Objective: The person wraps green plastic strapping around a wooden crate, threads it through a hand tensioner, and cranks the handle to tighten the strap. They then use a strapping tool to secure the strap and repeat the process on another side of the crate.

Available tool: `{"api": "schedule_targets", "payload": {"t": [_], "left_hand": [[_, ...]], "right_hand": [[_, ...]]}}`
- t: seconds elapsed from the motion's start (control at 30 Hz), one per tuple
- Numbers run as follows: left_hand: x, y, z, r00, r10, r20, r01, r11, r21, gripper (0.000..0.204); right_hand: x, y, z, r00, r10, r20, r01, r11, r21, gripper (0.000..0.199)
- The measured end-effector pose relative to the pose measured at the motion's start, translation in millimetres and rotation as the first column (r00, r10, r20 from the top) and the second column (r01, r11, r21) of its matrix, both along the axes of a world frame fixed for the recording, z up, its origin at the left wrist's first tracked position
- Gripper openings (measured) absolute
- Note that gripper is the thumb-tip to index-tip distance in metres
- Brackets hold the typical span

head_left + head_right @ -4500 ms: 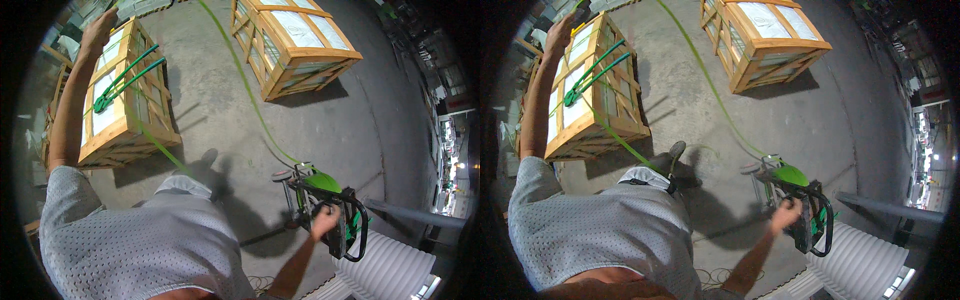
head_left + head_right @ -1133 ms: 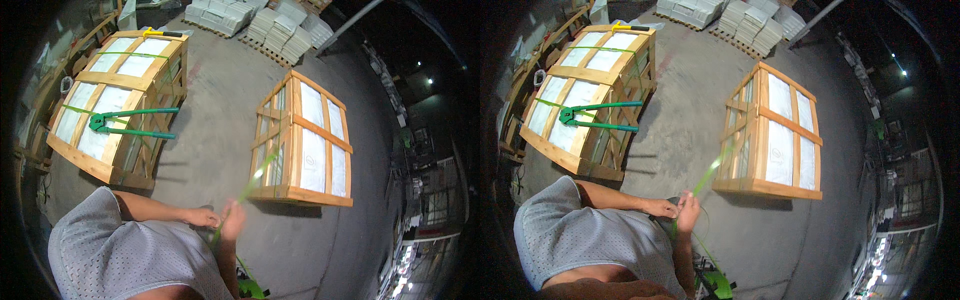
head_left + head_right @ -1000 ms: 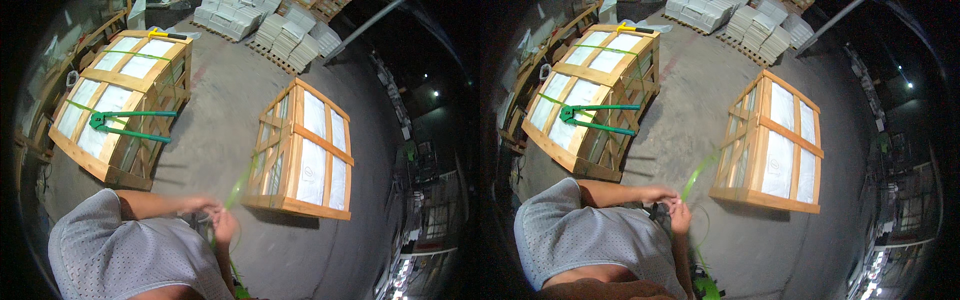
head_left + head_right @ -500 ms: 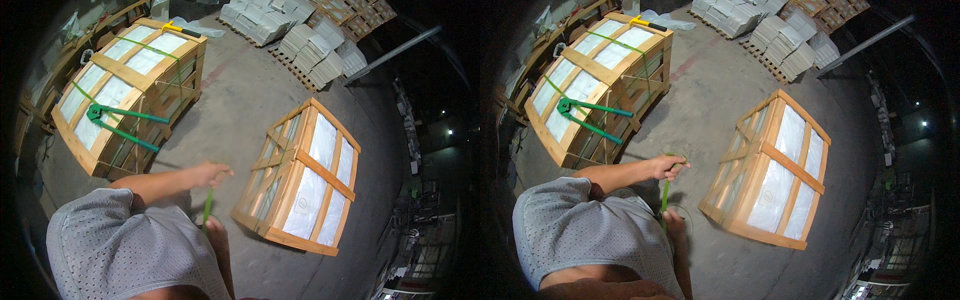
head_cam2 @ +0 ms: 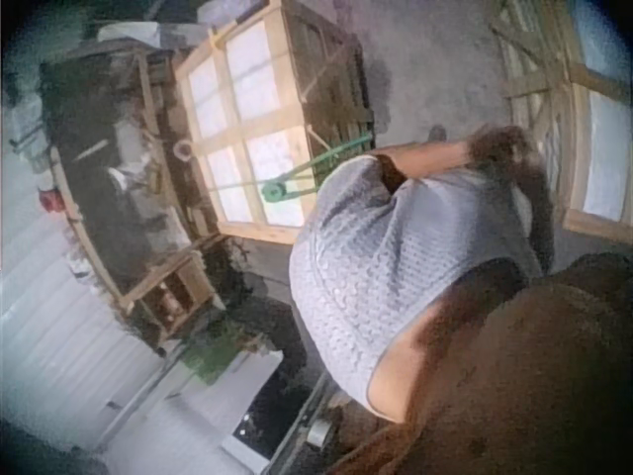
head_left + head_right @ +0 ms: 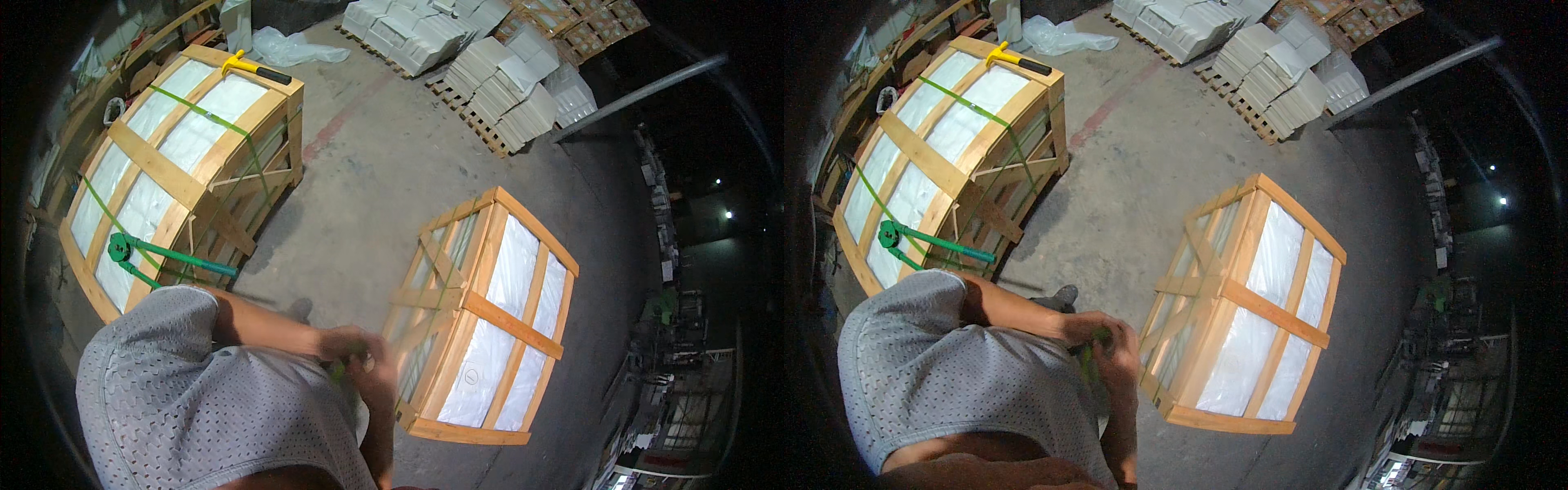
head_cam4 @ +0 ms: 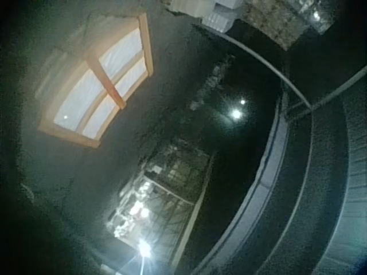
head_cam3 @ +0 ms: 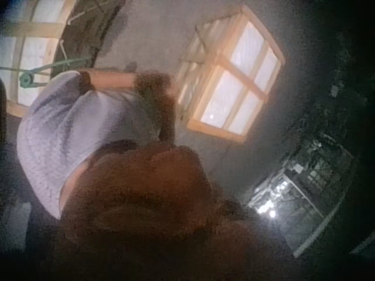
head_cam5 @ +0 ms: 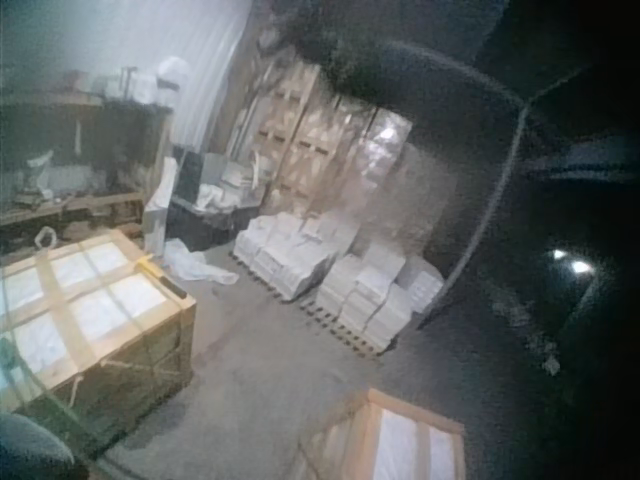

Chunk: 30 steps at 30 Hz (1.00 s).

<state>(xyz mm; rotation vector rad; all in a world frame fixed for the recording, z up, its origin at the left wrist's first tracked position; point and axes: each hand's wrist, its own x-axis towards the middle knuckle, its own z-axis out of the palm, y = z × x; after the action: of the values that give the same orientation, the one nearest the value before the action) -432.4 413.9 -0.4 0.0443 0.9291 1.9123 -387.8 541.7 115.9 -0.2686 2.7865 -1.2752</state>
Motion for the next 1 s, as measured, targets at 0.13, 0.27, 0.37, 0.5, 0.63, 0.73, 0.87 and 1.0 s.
{"api": "schedule_targets", "payload": {"t": [0.13,0.27,0.37,0.5,0.63,0.73,0.87,1.0], "left_hand": [[-29.5,-4.8,10.6,0.732,-0.089,-0.675,0.005,0.992,-0.125,0.015],[-62.2,-8.9,35.3,0.946,-0.22,0.238,0.201,0.975,0.099,0.015],[-90.5,-13.1,52.7,0.964,-0.23,0.136,0.224,0.973,0.059,0.023],[-121.0,-2.7,51.7,0.851,-0.077,-0.52,-0.022,0.983,-0.181,0.028],[-169.4,23.7,29.8,0.032,0.0,-0.999,-0.178,0.984,-0.005,0.037],[-188.1,39.2,27.1,0.912,0.049,-0.408,-0.076,0.996,-0.051,0.037],[-217.7,62.8,33.4,0.969,0.089,-0.232,-0.079,0.996,0.052,0.032],[-248.7,73.2,31.2,0.9,0.104,-0.423,-0.045,0.988,0.147,0.029]], "right_hand": [[-32.8,2.4,11.4,1.0,0.014,-0.007,-0.013,0.999,0.03,0.026],[-73.7,5.7,22.9,0.999,-0.024,0.045,0.024,1.0,0.013,0.024],[-108.8,10.3,32.2,0.953,-0.199,0.227,0.214,0.976,-0.041,0.028],[-166.0,34.8,17.9,0.697,-0.266,0.666,0.539,0.807,-0.242,0.036],[-206.1,42.2,-55.0,0.434,-0.009,0.901,0.838,0.37,-0.401,0.037],[-240.9,72.5,-83.0,0.506,-0.105,0.856,0.825,0.348,-0.445,0.037],[-294.5,112.8,-55.9,0.745,-0.135,0.653,0.603,0.555,-0.573,0.037],[-349.0,115.2,-19.8,0.756,-0.142,0.639,0.601,0.537,-0.592,0.037]]}}
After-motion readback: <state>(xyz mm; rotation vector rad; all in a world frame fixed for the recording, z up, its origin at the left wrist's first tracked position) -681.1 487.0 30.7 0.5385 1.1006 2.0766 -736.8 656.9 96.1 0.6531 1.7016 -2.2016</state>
